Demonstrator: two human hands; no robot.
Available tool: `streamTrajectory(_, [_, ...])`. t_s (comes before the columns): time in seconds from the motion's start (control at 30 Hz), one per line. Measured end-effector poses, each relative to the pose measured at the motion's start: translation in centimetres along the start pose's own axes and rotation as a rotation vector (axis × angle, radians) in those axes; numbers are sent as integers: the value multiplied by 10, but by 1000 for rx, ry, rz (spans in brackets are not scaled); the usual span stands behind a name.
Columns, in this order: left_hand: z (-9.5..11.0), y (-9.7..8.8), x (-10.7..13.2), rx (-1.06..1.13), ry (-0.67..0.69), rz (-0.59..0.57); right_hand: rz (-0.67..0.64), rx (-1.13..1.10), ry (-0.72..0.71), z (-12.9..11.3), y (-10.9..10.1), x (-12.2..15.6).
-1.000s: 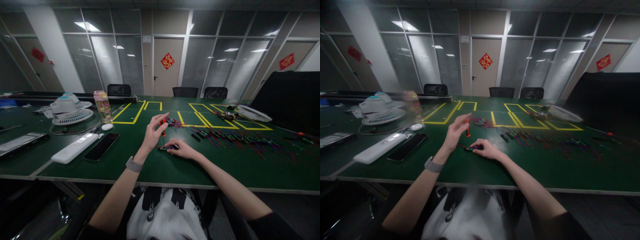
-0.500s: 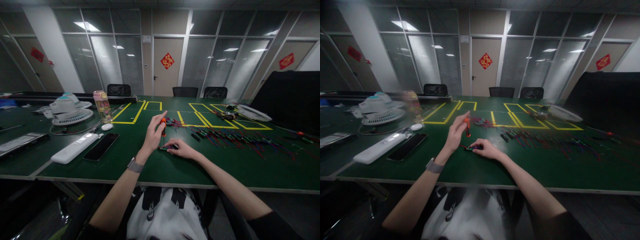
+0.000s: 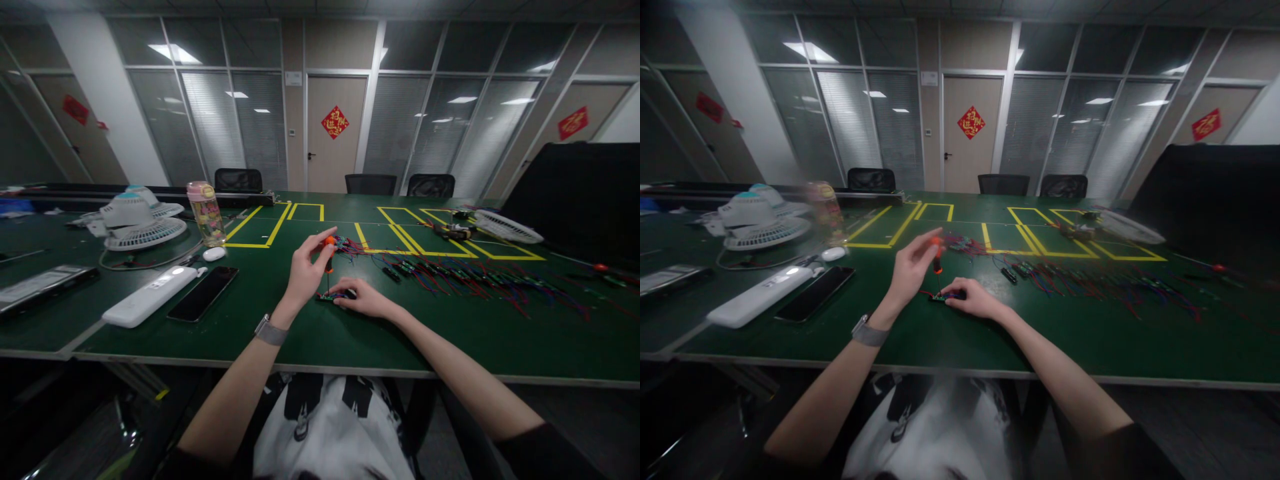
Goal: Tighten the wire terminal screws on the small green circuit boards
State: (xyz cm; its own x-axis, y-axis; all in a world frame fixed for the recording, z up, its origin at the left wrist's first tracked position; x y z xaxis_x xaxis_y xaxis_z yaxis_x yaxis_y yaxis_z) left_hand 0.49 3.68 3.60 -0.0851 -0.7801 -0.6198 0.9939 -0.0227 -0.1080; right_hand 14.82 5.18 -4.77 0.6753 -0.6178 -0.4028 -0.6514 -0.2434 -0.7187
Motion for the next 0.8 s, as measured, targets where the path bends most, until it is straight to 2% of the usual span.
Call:
streamTrajectory(0.1, [2,-5,1,-151,52,130,-10,10,5,0,0,0])
streamTrajectory(0.13, [2,-6,1,-160,57,139,-13,13,4,0,0,0])
streamTrajectory(0.3, [-2,3,-1,77,-53,-61,-11,15,-2,-1,0,0])
streamTrajectory(0.33, [-2,2,0,63,-50,-49,-10,14,-3,-1,0,0])
streamTrajectory(0.47, [6,-5,3,-185,83,126,-2,13,-6,1,0,0])
streamTrajectory(0.57, [6,-2,3,-143,106,63,-5,19,-3,2,0,0])
streamTrajectory(0.67, [1,2,1,19,29,-43,-13,18,-1,1,0,0])
streamTrajectory(0.73, [-2,0,0,14,6,-2,-12,15,3,0,0,0])
streamTrajectory(0.8, [-1,-5,0,-88,26,93,-6,14,5,0,0,0])
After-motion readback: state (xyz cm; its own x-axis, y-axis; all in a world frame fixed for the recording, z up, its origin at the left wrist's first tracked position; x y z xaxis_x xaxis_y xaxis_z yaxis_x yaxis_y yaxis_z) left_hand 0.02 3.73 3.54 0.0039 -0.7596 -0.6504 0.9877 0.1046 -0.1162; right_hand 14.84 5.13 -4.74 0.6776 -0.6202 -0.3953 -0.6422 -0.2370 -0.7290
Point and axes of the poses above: each hand's wrist, its own x-axis away from the middle knuckle, its own y-axis out of the palm, z = x × y, the point moved 5 cm from there along -x, towards the middle knuckle, and after that the axes turned 9 degrees about -y, right-handed, at the moved point
